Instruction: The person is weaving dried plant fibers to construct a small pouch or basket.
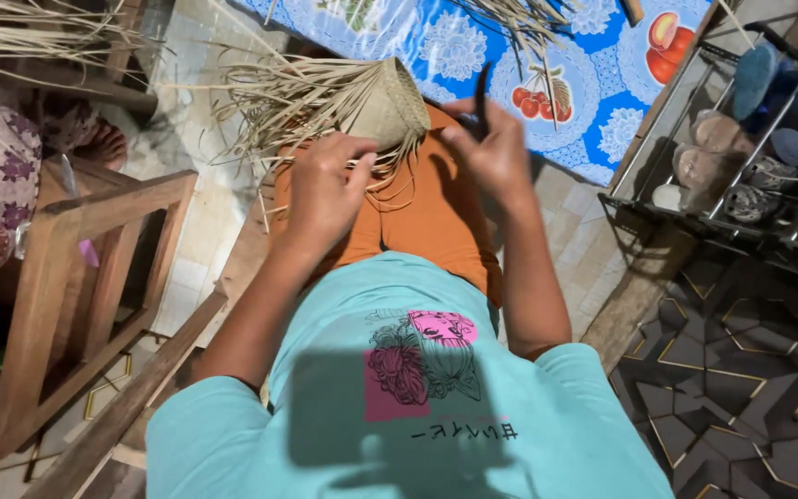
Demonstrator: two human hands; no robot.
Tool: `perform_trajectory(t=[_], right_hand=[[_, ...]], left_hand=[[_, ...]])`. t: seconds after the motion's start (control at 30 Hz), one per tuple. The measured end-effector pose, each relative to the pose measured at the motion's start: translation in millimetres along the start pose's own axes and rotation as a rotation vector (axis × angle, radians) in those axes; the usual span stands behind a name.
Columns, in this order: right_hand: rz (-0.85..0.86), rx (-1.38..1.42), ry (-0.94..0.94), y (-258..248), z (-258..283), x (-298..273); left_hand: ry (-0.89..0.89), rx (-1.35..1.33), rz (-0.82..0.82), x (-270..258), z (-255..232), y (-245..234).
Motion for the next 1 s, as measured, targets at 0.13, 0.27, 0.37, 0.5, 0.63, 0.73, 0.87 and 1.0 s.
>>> perform_trajectory(t=[0.13, 0.27, 0.37, 0.5, 0.63, 0.73, 0.87, 1.0], right_hand=[[0.089, 0.109, -0.309, 28.7, -12.8, -2.8], [0.078, 0.161, -0.351, 38.9, -19.6, -0.5], [0.075, 0.165, -0.348, 39.6, -21.6, -2.9], [0.085, 0.151, -0.371, 34.2, -16.1, -2.0], [0.088, 0.177, -0.386, 29.7, -6.7, -4.9], [0.09, 0.214, -0.395, 27.0, -0.6, -8.7], [0.118, 0.236, -0.421, 28.5, -4.1, -10.5], [0.151, 0.261, -0.416, 29.7, -7.9, -11.1]], left_hand=[[-0.067, -0.053, 0.031, -1.7, 12.5, 18.9], [-0.083, 0.022, 0.024, 0.7, 21.9, 35.6], [-0.02, 0.195, -0.076, -0.3, 16.4, 37.6], [0.035, 0.303, -0.173, -3.9, -4.2, 28.1], [0.092, 0.352, -0.177, -7.8, -12.7, 28.9], [0.034, 0.273, -0.11, -9.6, -14.6, 27.9], [-0.443, -0.078, 0.443, -4.8, 5.9, 34.0], [-0.545, -0.048, 0.568, -4.3, -2.2, 27.0]])
Point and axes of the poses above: each hand's wrist, its own x-axis towards the middle knuckle, its own y-axis out of the palm, z = x × y, the point moved 6 cm from there along x, towards the middle knuckle, and after that the axes turned 15 degrees about -y, right-handed, at the moved point
